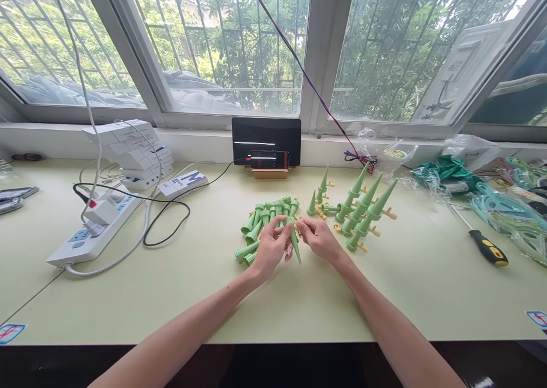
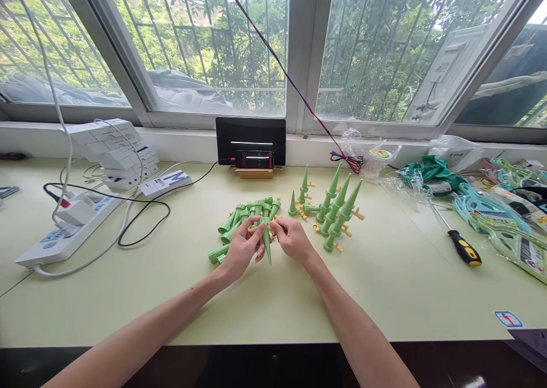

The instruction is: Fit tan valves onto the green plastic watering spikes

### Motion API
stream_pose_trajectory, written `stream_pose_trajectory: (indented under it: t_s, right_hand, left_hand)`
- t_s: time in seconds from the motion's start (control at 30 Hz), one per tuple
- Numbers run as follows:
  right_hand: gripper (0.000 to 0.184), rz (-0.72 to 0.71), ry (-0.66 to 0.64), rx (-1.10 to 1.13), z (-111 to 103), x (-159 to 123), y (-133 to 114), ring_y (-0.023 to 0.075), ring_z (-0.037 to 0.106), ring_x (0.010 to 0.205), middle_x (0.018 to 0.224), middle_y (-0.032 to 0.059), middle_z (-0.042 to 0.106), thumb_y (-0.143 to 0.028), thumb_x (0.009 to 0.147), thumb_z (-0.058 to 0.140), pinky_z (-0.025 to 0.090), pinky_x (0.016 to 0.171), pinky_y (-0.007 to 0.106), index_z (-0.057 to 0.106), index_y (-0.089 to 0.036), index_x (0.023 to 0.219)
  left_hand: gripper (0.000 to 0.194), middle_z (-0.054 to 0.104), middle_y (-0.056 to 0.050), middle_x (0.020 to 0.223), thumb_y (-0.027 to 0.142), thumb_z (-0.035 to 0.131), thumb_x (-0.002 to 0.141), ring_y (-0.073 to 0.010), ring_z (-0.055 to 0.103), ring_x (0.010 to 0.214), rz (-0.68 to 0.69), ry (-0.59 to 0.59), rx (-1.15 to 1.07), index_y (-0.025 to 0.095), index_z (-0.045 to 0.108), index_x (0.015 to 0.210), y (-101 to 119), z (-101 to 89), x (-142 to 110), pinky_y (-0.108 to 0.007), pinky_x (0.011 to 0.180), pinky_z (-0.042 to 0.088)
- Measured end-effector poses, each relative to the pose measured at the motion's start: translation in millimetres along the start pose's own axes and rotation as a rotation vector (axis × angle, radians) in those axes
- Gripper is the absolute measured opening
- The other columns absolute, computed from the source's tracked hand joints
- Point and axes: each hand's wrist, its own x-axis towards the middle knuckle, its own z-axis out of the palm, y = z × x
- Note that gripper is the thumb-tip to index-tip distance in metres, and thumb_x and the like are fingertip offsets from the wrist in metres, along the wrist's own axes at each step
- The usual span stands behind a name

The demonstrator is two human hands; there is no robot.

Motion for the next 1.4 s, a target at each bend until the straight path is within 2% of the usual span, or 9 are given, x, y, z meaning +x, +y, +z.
stream_pose_trajectory:
  t_s: [0.43,0.67,0.83,0.93,1.03,1.17,1.27,1.4]
  right_hand:
    - [0.042,0.016,0.002,0.006,1,0,1,0.0115,0.033,0.050,0.052,-0.0040,0.038,-0.046,0.095,0.043,0.028,0.049,0.026,0.041,-0.021,0.062]
    - [0.042,0.010,0.039,-0.025,3,0,0,0.0116,0.035,0.052,0.055,-0.0038,0.039,-0.048,0.095,0.044,0.030,0.050,0.026,0.042,-0.021,0.063]
    - [0.048,0.002,0.084,-0.031,6,1,2,0.0112,0.034,0.051,0.054,-0.0043,0.038,-0.056,0.096,0.041,0.030,0.050,0.026,0.039,-0.021,0.063]
    - [0.050,0.021,0.168,0.005,3,2,4,0.0119,0.038,0.048,0.052,-0.0046,0.040,-0.060,0.098,0.035,0.033,0.050,0.026,0.048,-0.021,0.070]
    - [0.051,0.050,0.310,0.053,-6,4,7,0.0132,0.043,0.047,0.053,-0.0035,0.044,-0.062,0.098,0.034,0.034,0.049,0.027,0.057,-0.020,0.080]
    - [0.050,0.086,0.476,-0.011,-16,7,12,0.0139,0.043,0.047,0.053,-0.0028,0.045,-0.062,0.097,0.038,0.035,0.050,0.027,0.056,-0.020,0.076]
    - [0.050,0.105,0.515,-0.098,-18,9,15,0.0143,0.042,0.048,0.052,-0.0025,0.045,-0.062,0.096,0.041,0.035,0.052,0.028,0.054,-0.020,0.071]
    - [0.048,0.098,0.500,-0.138,-17,9,17,0.0146,0.043,0.050,0.053,-0.0021,0.047,-0.060,0.095,0.042,0.034,0.054,0.029,0.055,-0.020,0.071]
  left_hand:
    - [0.032,0.047,0.010,0.050,0.046,0.065,0.086,-0.0078,0.043,0.035,0.040,0.016,0.061,0.022,0.051,0.102,2,1.4,0,-0.020,0.032,0.039]
    - [0.031,0.047,0.009,0.047,0.049,0.061,0.088,-0.0086,0.043,0.036,0.014,0.001,0.097,0.022,0.050,0.099,3,0.8,1,-0.020,0.035,0.039]
    - [0.035,0.046,0.010,0.046,0.051,0.061,0.087,-0.0104,0.044,0.037,0.004,0.085,0.099,0.023,0.048,0.104,6,3.3,-1,-0.020,0.035,0.039]
    - [0.036,0.046,0.011,0.046,0.051,0.059,0.088,-0.0100,0.043,0.035,0.031,0.113,0.132,0.023,0.047,0.108,8,4.6,-2,-0.020,0.035,0.038]
    - [0.033,0.045,0.011,0.044,0.051,0.057,0.090,-0.0088,0.039,0.032,0.026,0.040,0.210,0.023,0.048,0.106,9,5.2,-3,-0.020,0.036,0.036]
    - [0.033,0.046,0.010,0.045,0.052,0.054,0.090,-0.0093,0.038,0.030,-0.047,-0.128,0.347,0.023,0.050,0.105,5,6.3,-8,-0.020,0.034,0.030]
    - [0.033,0.050,0.009,0.046,0.052,0.052,0.091,-0.0104,0.041,0.030,-0.042,-0.176,0.460,0.022,0.053,0.104,1,6.1,-10,-0.022,0.038,0.033]
    - [0.029,0.050,0.007,0.046,0.048,0.052,0.091,-0.0110,0.040,0.035,-0.003,-0.170,0.584,0.021,0.057,0.100,-3,2.5,-8,-0.022,0.043,0.032]
